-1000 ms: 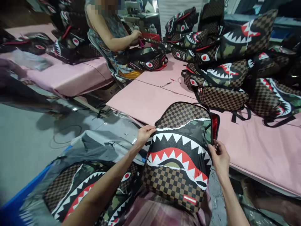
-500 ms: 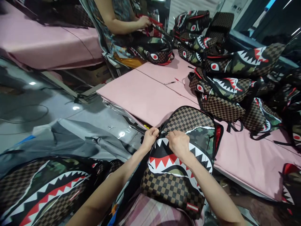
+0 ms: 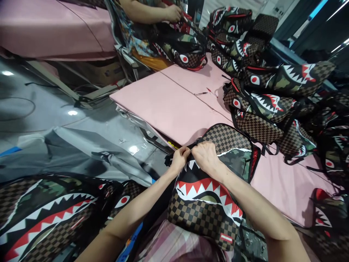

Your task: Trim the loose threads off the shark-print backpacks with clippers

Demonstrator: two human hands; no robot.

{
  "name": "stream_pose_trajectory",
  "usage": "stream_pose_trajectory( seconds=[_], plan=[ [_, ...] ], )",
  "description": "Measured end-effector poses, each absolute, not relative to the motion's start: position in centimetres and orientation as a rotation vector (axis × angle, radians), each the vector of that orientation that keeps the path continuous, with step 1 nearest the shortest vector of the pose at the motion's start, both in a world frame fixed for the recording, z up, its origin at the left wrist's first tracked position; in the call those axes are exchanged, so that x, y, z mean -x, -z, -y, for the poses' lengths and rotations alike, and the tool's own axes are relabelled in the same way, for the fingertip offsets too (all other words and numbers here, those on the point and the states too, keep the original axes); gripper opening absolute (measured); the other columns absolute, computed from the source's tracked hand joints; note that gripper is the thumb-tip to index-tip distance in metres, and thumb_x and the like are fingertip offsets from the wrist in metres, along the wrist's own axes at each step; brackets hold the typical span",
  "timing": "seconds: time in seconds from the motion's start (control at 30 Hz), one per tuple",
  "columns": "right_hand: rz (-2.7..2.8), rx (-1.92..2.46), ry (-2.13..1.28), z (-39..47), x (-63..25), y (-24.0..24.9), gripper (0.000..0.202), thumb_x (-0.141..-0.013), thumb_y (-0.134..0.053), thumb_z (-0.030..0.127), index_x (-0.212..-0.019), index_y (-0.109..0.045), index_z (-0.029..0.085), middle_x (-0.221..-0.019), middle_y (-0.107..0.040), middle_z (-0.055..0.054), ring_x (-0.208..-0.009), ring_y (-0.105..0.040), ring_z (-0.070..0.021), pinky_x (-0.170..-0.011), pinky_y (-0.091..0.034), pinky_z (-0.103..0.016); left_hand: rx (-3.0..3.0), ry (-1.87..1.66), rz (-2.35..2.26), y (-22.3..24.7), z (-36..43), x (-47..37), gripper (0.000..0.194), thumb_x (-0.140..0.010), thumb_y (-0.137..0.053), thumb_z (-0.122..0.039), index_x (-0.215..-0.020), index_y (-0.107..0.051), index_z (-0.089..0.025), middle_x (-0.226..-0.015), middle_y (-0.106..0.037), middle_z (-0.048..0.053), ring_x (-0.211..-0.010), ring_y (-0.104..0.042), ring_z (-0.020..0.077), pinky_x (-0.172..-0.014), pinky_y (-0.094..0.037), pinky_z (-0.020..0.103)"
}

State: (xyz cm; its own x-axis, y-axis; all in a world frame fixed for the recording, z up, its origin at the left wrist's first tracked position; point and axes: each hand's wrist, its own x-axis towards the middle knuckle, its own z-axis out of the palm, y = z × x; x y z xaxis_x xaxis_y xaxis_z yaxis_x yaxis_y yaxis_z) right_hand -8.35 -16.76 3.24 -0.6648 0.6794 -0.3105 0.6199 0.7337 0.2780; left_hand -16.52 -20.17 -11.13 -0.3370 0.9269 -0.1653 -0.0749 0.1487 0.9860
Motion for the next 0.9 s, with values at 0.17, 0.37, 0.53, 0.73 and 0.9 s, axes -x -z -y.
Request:
stream_pose_trajectory(
  seconds=[0.17,0.37,0.53,0.73,0.9],
  plan=[
    [-2.559,-1.014,-0.203,16.8,8.5,-3.3,0.027,-0.084,-0.043,0.016,-0.075,-0.068,0.012,-0.079,-0.068,-0.016,-0.072,-0.063,-0.0235,-0.055,-0.032,-0.029,-0.878,-1.350,-1.493,10.9,20.3,16.6,0.018,-0.075,-0.047,-0.025,-0.060,-0.052,-0.016,-0.053,-0.047,-0.003,-0.054,-0.043,0.0110,-0.051,-0.029,0.022],
    [-2.563,-1.039,-0.179,17.1,8.3,-3.3,0.027,-0.084,-0.042,0.015,-0.077,-0.068,0.012,-0.080,-0.068,-0.017,-0.073,-0.063,-0.0239,-0.056,-0.034,-0.029,-0.911,-1.351,-1.503,10.1,20.6,16.6,0.019,-0.076,-0.048,-0.026,-0.060,-0.052,-0.016,-0.053,-0.047,-0.003,-0.053,-0.044,0.0109,-0.050,-0.031,0.021],
    [-2.536,-1.070,-0.123,17.8,8.9,-3.1,0.024,-0.081,-0.045,0.010,-0.079,-0.068,0.009,-0.080,-0.067,-0.019,-0.075,-0.062,-0.0230,-0.062,-0.038,-0.030,-0.973,-1.365,-1.494,9.8,20.7,16.0,0.022,-0.077,-0.045,-0.030,-0.060,-0.050,-0.017,-0.049,-0.041,-0.005,-0.048,-0.038,0.0091,-0.047,-0.029,0.021],
    [-2.593,-1.200,-0.026,17.6,6.8,-3.3,0.024,-0.085,-0.044,0.018,-0.083,-0.067,0.013,-0.084,-0.068,-0.014,-0.081,-0.062,-0.0226,-0.066,-0.040,-0.029,-1.104,-1.237,-1.566,11.3,20.3,18.4,0.023,-0.077,-0.047,-0.029,-0.060,-0.055,-0.017,-0.055,-0.054,0.000,-0.057,-0.052,0.0139,-0.057,-0.040,0.023],
    [-2.678,-1.645,0.659,16.2,-1.5,-2.1,0.023,-0.085,-0.049,0.036,-0.097,-0.064,0.022,-0.094,-0.068,-0.003,-0.083,-0.062,-0.0181,-0.073,-0.043,-0.029,-1.348,-1.131,-1.865,9.8,18.4,23.9,0.028,-0.065,-0.068,-0.042,-0.059,-0.061,-0.015,-0.094,-0.066,0.017,-0.108,-0.049,0.0387,-0.089,-0.036,0.050]
  ],
)
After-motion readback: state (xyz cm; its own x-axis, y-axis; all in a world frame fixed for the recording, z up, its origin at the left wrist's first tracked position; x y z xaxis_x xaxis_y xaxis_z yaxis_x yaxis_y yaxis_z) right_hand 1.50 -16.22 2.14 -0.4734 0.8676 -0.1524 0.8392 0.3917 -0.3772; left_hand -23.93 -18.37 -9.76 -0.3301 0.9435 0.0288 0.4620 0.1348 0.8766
